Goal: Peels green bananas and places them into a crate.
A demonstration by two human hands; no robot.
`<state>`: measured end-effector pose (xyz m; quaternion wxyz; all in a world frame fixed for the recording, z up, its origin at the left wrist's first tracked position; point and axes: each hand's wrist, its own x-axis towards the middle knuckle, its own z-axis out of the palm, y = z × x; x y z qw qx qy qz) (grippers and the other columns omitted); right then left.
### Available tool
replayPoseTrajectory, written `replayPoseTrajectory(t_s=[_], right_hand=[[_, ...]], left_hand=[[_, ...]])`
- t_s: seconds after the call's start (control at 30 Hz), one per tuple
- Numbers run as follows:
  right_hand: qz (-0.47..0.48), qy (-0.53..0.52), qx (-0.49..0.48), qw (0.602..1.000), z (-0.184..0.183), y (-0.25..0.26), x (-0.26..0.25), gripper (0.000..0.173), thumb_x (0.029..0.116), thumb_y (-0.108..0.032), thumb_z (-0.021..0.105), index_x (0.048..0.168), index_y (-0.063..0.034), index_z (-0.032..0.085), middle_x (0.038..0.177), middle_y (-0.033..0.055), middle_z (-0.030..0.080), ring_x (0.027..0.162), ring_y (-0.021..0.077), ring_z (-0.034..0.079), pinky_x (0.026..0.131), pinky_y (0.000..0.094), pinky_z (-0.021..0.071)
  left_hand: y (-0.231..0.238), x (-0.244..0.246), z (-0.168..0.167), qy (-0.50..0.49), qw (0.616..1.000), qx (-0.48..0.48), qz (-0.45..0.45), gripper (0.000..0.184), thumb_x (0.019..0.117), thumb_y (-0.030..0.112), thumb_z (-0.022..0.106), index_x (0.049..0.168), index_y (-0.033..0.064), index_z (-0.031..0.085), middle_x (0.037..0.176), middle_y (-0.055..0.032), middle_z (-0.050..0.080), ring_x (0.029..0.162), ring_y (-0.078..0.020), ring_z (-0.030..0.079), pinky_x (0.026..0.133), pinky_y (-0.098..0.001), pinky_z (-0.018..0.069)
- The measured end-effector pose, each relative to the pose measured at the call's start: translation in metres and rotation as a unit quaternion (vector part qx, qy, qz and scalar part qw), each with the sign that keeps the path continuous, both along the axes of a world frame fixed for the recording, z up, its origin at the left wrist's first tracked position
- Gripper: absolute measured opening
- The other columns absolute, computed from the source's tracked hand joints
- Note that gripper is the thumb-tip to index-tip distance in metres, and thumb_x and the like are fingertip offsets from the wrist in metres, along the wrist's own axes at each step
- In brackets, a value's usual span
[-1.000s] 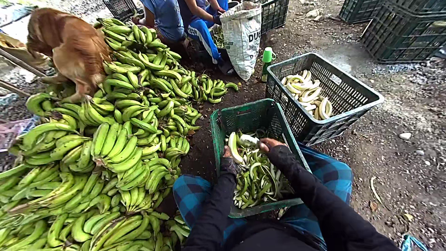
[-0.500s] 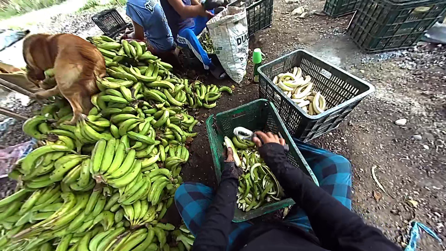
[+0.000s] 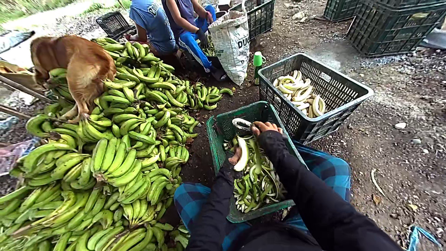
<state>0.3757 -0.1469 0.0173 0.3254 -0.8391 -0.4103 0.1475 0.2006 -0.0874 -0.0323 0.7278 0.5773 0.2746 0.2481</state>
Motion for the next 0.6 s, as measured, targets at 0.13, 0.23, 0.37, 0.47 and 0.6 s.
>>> replayPoseTrajectory(t_s=[0.13, 0.23, 0.37, 0.47, 0.6], right_hand=[[-0.016, 0.063, -0.067, 0.996, -0.01, -0.032, -0.054, 0.052, 0.1067, -0.047, 0.048, 0.149, -0.0186, 0.054, 0.141, 0.0247, 0.06, 0.135, 0.0467, 0.051, 0.11, 0.0683, 0.0335], [-0.058, 0.113, -0.124, 0.984, -0.023, -0.057, -0.085, 0.051, 0.1081, -0.045, 0.046, 0.15, -0.0171, 0.052, 0.142, 0.0233, 0.059, 0.136, 0.0447, 0.051, 0.11, 0.0638, 0.0344], [-0.04, 0.054, -0.057, 0.996, -0.02, -0.046, -0.049, 0.046, 0.1077, -0.039, 0.049, 0.144, -0.0128, 0.06, 0.139, 0.0291, 0.059, 0.134, 0.0508, 0.05, 0.112, 0.068, 0.0311], [0.063, -0.017, -0.029, 0.997, -0.006, -0.017, 0.006, 0.042, 0.1076, -0.042, 0.05, 0.136, -0.0161, 0.068, 0.13, 0.0245, 0.066, 0.127, 0.0468, 0.056, 0.11, 0.0679, 0.0336], [0.096, -0.053, -0.001, 0.994, 0.005, 0.0, 0.018, 0.037, 0.1049, -0.041, 0.057, 0.13, -0.0185, 0.073, 0.123, 0.0213, 0.07, 0.122, 0.0445, 0.06, 0.108, 0.0668, 0.0352]], left_hand=[[0.009, 0.038, -0.02, 0.041, 0.938, 0.15, 0.309, 0.047, 0.1061, 0.011, 0.046, 0.147, -0.0118, 0.037, 0.122, -0.0273, 0.062, 0.105, -0.0204, 0.063, 0.095, -0.034, 0.0519], [0.015, 0.056, -0.001, 0.122, 0.891, 0.138, 0.415, 0.042, 0.1069, 0.008, 0.046, 0.141, -0.0169, 0.041, 0.121, -0.0328, 0.061, 0.107, -0.0275, 0.062, 0.098, -0.036, 0.0483], [0.011, 0.041, 0.02, 0.136, 0.957, 0.187, 0.177, 0.031, 0.1064, 0.001, 0.042, 0.126, -0.0214, 0.052, 0.112, -0.0333, 0.063, 0.103, -0.0274, 0.061, 0.098, -0.0369, 0.0478], [0.019, 0.016, 0.026, 0.119, 0.957, 0.241, -0.112, 0.035, 0.103, 0.007, 0.048, 0.132, -0.0112, 0.056, 0.12, -0.0218, 0.066, 0.109, -0.0161, 0.064, 0.101, -0.0336, 0.05], [0.015, 0.008, 0.027, 0.112, 0.978, 0.143, -0.097, 0.035, 0.1056, 0.005, 0.044, 0.135, -0.0115, 0.052, 0.12, -0.0188, 0.065, 0.105, -0.012, 0.064, 0.097, -0.0298, 0.0515]])
